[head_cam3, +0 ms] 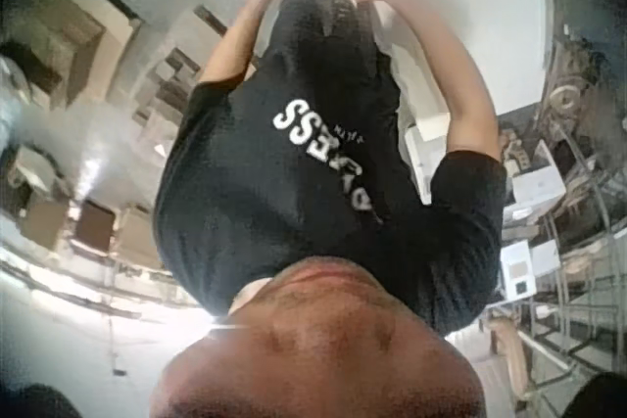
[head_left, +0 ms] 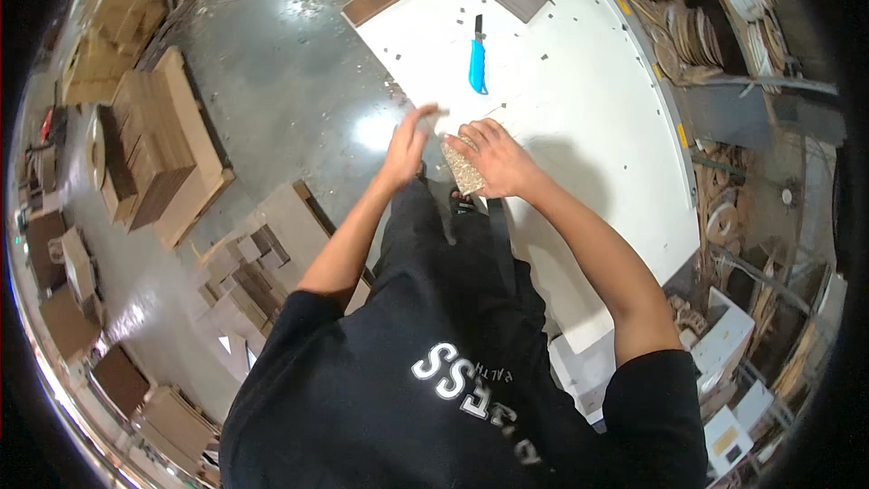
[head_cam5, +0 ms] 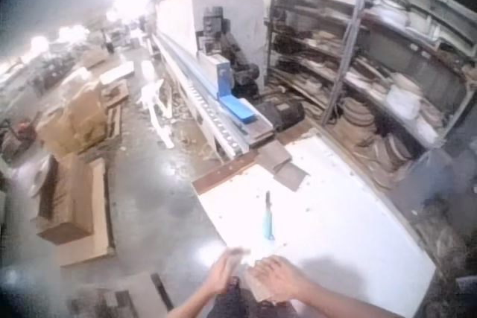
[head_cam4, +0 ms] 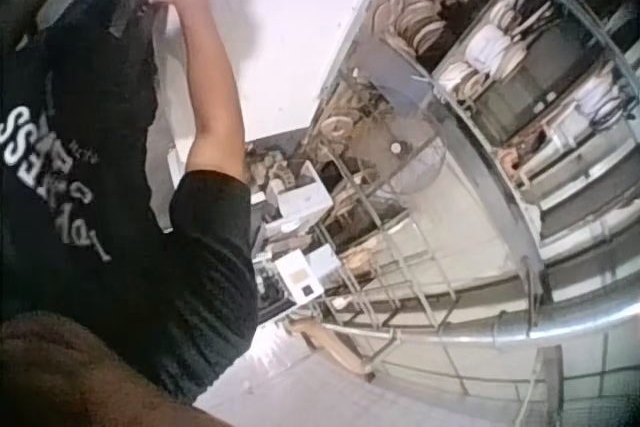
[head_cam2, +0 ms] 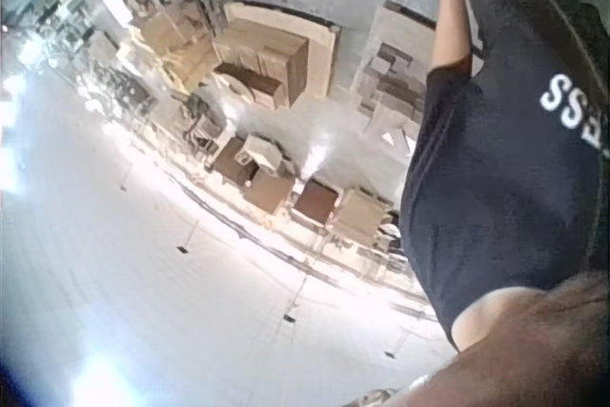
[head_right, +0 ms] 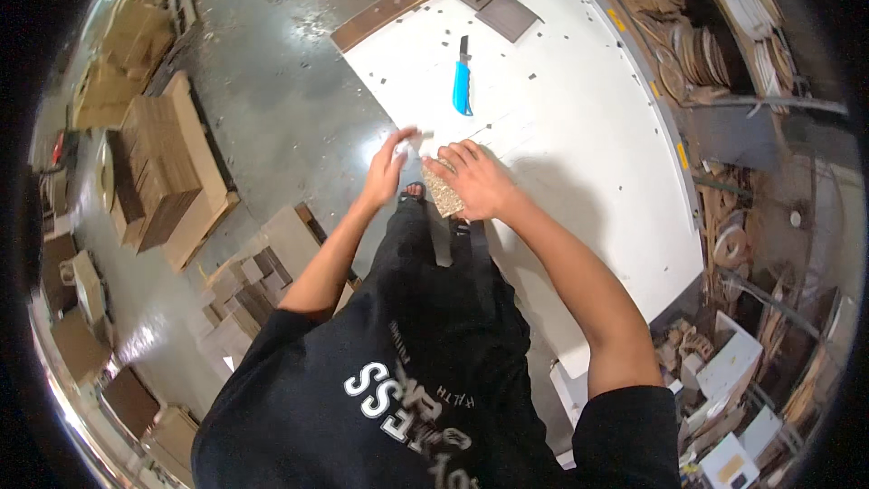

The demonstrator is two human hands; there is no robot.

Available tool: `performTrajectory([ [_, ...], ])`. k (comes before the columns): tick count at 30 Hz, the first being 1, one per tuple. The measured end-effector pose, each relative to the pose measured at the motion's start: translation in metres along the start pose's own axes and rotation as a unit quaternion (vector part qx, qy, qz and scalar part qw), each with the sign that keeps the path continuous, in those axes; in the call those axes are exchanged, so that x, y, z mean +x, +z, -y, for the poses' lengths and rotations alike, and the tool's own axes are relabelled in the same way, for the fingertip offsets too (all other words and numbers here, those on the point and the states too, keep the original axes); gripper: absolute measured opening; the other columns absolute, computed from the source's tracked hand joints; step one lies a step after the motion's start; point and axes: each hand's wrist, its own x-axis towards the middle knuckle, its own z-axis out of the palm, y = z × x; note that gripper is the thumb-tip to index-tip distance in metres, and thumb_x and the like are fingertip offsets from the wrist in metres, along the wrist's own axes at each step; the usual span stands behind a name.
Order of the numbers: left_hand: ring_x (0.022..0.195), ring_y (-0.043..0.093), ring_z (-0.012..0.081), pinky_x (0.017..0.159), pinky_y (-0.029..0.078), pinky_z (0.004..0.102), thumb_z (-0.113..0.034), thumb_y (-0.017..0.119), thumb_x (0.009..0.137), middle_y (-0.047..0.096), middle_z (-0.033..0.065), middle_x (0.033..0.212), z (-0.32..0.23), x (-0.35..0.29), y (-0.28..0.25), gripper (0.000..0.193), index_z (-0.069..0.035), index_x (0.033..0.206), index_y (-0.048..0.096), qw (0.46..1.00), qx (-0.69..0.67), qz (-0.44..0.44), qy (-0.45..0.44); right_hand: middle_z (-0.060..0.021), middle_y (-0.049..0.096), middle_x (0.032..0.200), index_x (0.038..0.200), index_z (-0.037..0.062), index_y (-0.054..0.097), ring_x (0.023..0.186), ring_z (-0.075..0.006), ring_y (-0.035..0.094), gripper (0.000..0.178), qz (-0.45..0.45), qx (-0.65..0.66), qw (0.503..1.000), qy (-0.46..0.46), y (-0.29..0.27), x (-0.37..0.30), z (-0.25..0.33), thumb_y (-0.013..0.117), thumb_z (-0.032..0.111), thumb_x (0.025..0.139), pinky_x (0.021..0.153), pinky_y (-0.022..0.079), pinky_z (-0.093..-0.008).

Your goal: Manually sanding the edges of a stack of small particle board or MDF panels using a sanding block.

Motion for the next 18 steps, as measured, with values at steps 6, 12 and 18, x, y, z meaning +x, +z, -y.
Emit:
performTrajectory([
  [6,0.148,0.051,0.0426,0.125,0.041,0.0520,-0.040,0.099,0.067,0.051,0.0263,0.159,-0.010,-0.045,0.017,0.116,0.000,0.159,0.040,0.985,0.125,0.081,0.083,-0.0212,0.055,0.146,0.163,0.0072,0.045,0.142,-0.0393,0.049,0.114,-0.048,0.053,0.997,-0.004,0.001,0.003,0.001,0.094,0.042,0.066,0.125,0.032,-0.0549],
  [12,0.138,0.058,0.0445,0.117,0.050,0.0494,-0.040,0.097,0.059,0.058,0.0261,0.147,-0.024,-0.004,0.008,0.116,0.002,0.153,0.042,0.973,0.139,0.179,0.041,-0.0237,0.054,0.147,0.161,0.0055,0.047,0.139,-0.0439,0.050,0.112,-0.100,0.093,0.987,0.080,-0.016,-0.003,0.015,0.093,0.051,0.069,0.122,0.036,-0.0582],
  [18,0.139,0.061,0.0426,0.117,0.050,0.0474,-0.048,0.091,0.062,0.058,0.0309,0.151,-0.065,0.023,0.029,0.125,0.009,0.161,0.039,0.935,0.029,0.353,-0.021,-0.0226,0.048,0.160,0.164,0.0047,0.043,0.148,-0.0428,0.045,0.125,-0.086,0.285,0.916,0.267,-0.038,-0.070,0.024,0.094,0.065,0.067,0.125,0.036,-0.0557],
])
